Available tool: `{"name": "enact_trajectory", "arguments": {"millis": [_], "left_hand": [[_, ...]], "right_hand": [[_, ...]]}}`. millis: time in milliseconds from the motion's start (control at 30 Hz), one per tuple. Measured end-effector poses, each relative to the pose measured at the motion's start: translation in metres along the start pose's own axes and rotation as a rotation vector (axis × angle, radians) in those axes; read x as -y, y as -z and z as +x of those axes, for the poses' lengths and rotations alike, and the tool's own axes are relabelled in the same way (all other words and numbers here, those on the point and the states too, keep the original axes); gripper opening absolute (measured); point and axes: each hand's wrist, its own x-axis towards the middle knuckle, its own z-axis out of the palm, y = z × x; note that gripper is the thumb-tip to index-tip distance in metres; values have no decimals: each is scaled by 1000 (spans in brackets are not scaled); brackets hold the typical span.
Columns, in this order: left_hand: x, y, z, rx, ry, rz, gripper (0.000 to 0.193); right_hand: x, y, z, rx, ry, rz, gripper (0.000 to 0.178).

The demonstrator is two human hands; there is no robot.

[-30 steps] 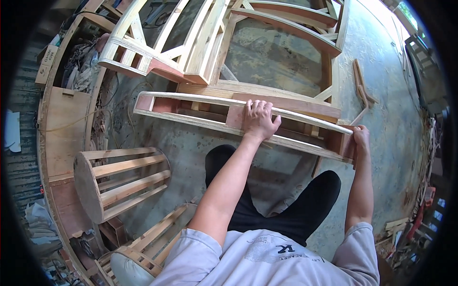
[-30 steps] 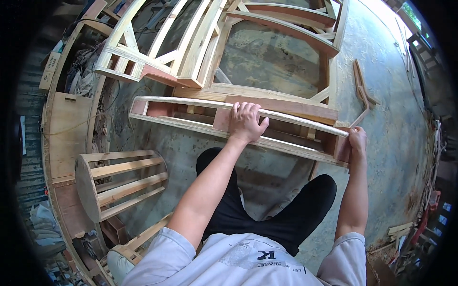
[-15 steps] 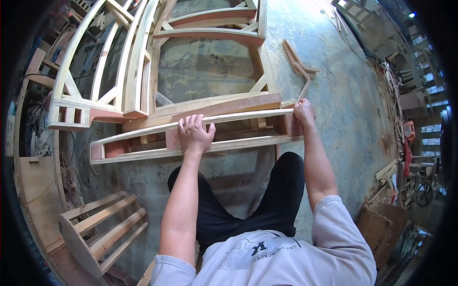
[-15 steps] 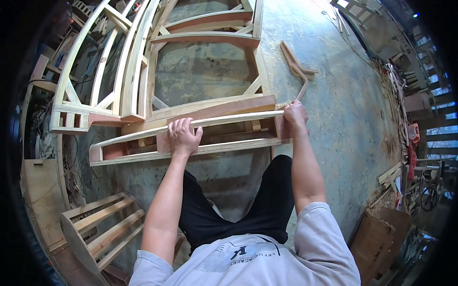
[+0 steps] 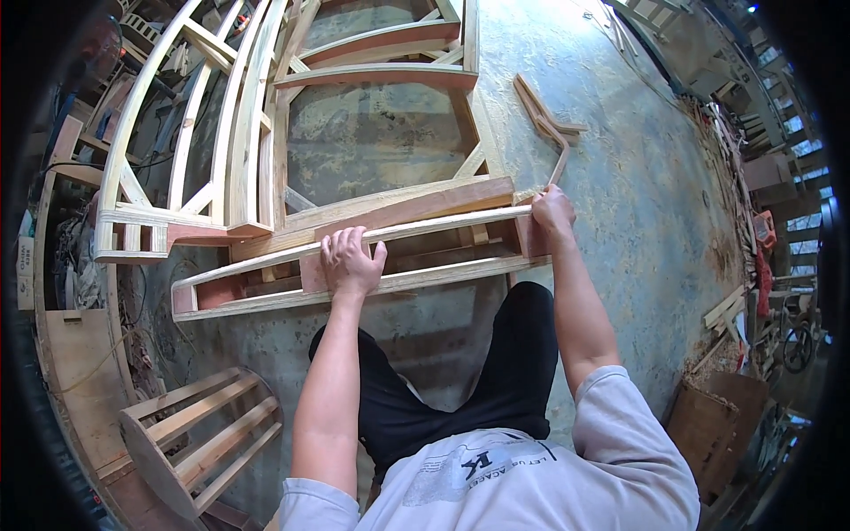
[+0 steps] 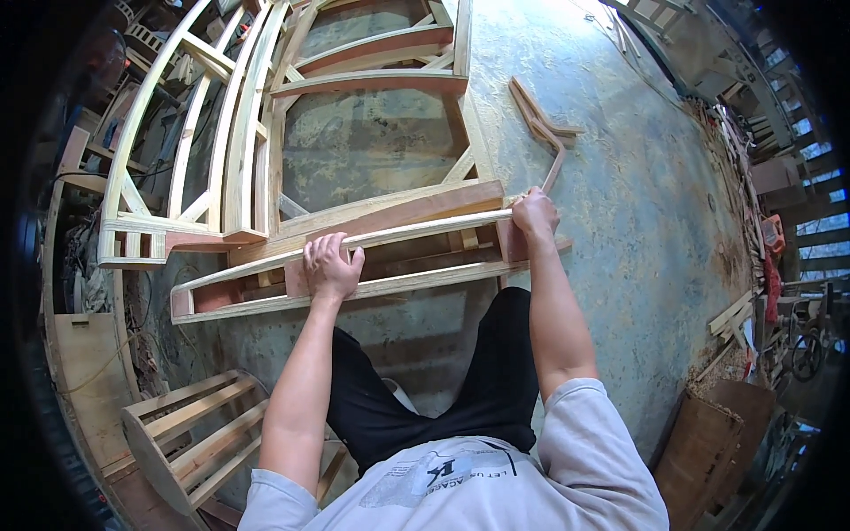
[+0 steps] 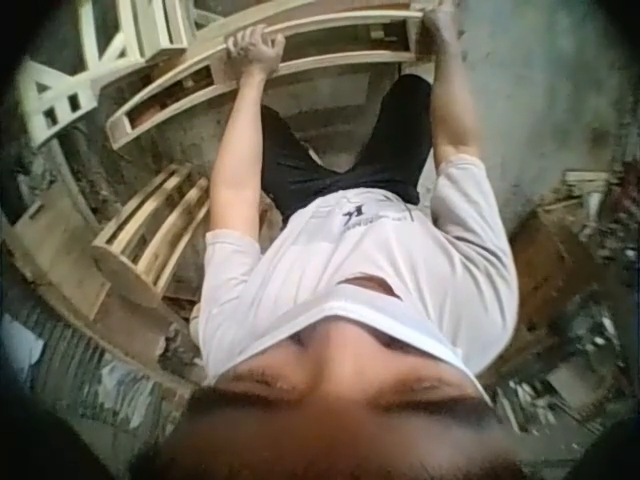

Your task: Moving stools and assisting a coworker in marking and aligning wooden furniture frames on a workshop floor.

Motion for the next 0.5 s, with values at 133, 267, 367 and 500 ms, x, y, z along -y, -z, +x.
{"name": "enact_trajectory", "arguments": {"millis": [133,267,367,500], "left_hand": [[2,3,2,31,12,-13,43],[7,-3,1,-43,-4,-35,42],[4,-3,1,-31,19,-30,42],[3,9,2,34,29,-51,41]], "right_hand": [[-3,-7,6,-2,24,-42,31],[-6,-4,4,-10,47,24,32],[-16,-12,15,-41,60,-9,34],[-14,-15,16,-53,65,-7,36]]}}
